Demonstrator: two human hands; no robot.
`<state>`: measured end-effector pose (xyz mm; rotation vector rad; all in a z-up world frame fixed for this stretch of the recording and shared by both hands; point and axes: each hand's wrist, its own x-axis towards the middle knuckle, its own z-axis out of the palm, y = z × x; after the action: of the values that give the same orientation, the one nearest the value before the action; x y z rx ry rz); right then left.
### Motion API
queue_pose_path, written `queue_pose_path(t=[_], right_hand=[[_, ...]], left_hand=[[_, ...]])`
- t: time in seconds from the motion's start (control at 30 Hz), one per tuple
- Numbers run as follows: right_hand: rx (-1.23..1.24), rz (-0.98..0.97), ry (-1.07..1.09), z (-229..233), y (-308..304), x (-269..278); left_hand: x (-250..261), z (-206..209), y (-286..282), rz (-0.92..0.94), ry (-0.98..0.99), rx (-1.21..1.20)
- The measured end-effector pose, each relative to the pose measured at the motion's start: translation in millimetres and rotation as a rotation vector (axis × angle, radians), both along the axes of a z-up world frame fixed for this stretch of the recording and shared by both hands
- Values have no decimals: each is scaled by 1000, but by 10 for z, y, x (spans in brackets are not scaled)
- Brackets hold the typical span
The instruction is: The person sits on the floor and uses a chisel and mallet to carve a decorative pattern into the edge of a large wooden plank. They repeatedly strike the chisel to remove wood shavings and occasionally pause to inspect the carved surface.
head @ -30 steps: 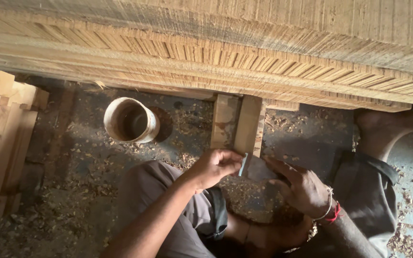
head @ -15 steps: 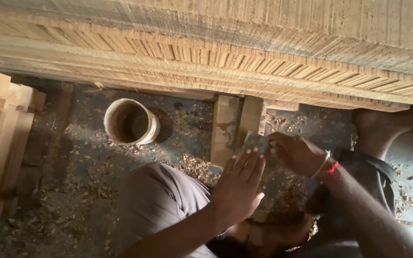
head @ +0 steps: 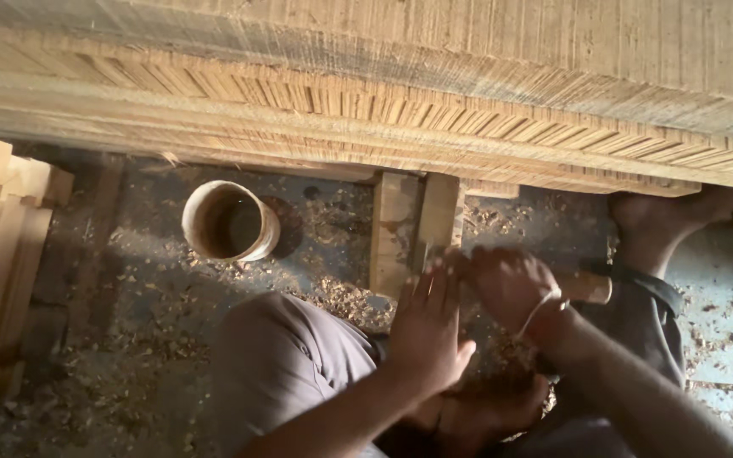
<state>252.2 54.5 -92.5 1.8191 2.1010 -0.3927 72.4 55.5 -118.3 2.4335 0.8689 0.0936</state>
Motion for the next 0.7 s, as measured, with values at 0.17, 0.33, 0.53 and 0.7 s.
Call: queue_pose_path(t=[0.17, 0.33, 0.53, 0.7], right_hand=[[195, 25, 105, 100, 77, -119], [213, -115, -88, -129, 449, 157], [156, 85, -19, -260, -134, -37], [346, 153, -175, -287, 294, 193]], left_hand=[[-115, 249, 177, -31, -111, -5], [228, 129, 692, -55, 30, 65], [-191, 290, 168, -59, -19, -37], [92, 128, 513, -45, 37, -107]])
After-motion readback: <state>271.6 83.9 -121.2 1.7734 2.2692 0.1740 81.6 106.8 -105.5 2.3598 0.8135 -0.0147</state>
